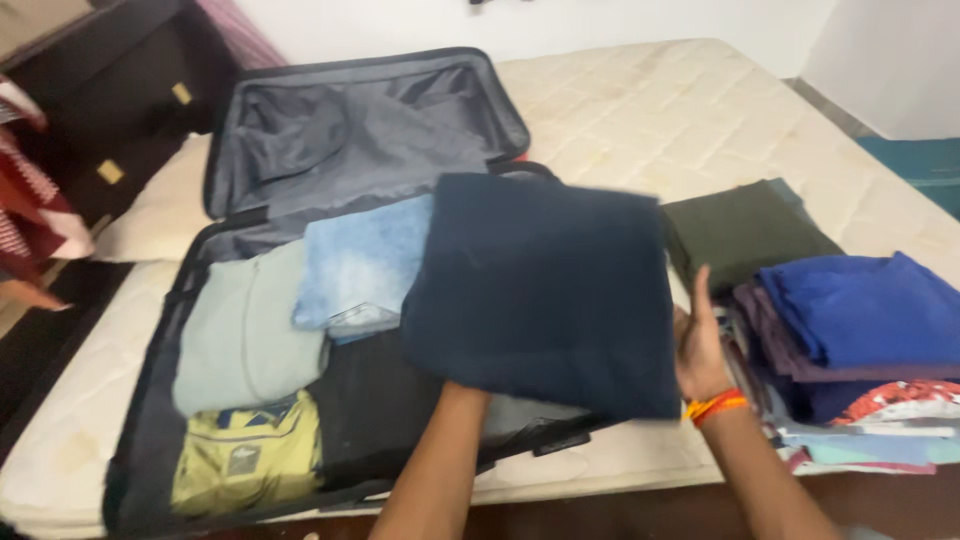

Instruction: The person folds and places various clothing items, including jeans, trousers, and shirts, into an open suitcase on a bed. The person then secures the contents with straps, closes the suitcase, and locks it.

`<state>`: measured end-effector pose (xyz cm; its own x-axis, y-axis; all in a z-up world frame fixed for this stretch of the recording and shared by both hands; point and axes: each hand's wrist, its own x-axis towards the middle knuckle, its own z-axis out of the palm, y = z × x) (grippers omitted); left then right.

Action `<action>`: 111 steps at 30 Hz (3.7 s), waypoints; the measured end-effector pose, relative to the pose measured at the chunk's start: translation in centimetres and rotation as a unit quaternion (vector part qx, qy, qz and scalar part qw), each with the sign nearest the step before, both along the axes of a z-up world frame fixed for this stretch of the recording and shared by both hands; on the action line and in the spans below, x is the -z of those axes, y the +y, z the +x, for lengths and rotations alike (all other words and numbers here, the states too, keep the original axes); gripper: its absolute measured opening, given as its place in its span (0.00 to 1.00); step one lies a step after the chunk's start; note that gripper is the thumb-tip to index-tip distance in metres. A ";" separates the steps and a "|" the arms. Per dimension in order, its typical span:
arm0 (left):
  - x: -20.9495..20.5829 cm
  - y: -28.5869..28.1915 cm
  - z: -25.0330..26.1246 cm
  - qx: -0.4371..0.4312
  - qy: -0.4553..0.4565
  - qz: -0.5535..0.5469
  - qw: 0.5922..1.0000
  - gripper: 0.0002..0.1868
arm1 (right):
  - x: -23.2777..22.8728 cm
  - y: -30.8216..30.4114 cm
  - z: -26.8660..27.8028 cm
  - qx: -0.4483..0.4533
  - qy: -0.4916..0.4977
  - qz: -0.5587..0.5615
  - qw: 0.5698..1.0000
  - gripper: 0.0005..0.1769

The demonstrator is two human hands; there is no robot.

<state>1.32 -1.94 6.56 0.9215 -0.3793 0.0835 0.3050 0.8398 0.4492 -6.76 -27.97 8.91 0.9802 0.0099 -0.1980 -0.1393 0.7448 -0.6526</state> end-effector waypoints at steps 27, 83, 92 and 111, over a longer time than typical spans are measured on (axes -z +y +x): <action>4.1 27.7 -7.8 -0.174 0.134 0.074 0.973 0.41 | -2.4 17.5 7.9 -0.135 -0.035 -0.238 0.961 0.23; 5.1 0.7 22.6 -0.114 -0.283 0.889 0.342 0.43 | 0.8 8.6 16.1 0.023 0.127 -0.415 0.901 0.37; 4.2 2.0 20.2 -0.156 -0.320 0.857 0.372 0.47 | 0.4 5.4 21.6 0.153 -0.281 -0.799 0.510 0.29; 5.2 2.6 20.1 -0.188 -0.356 0.864 0.303 0.44 | 9.0 8.0 33.3 0.077 -0.172 -0.837 0.514 0.52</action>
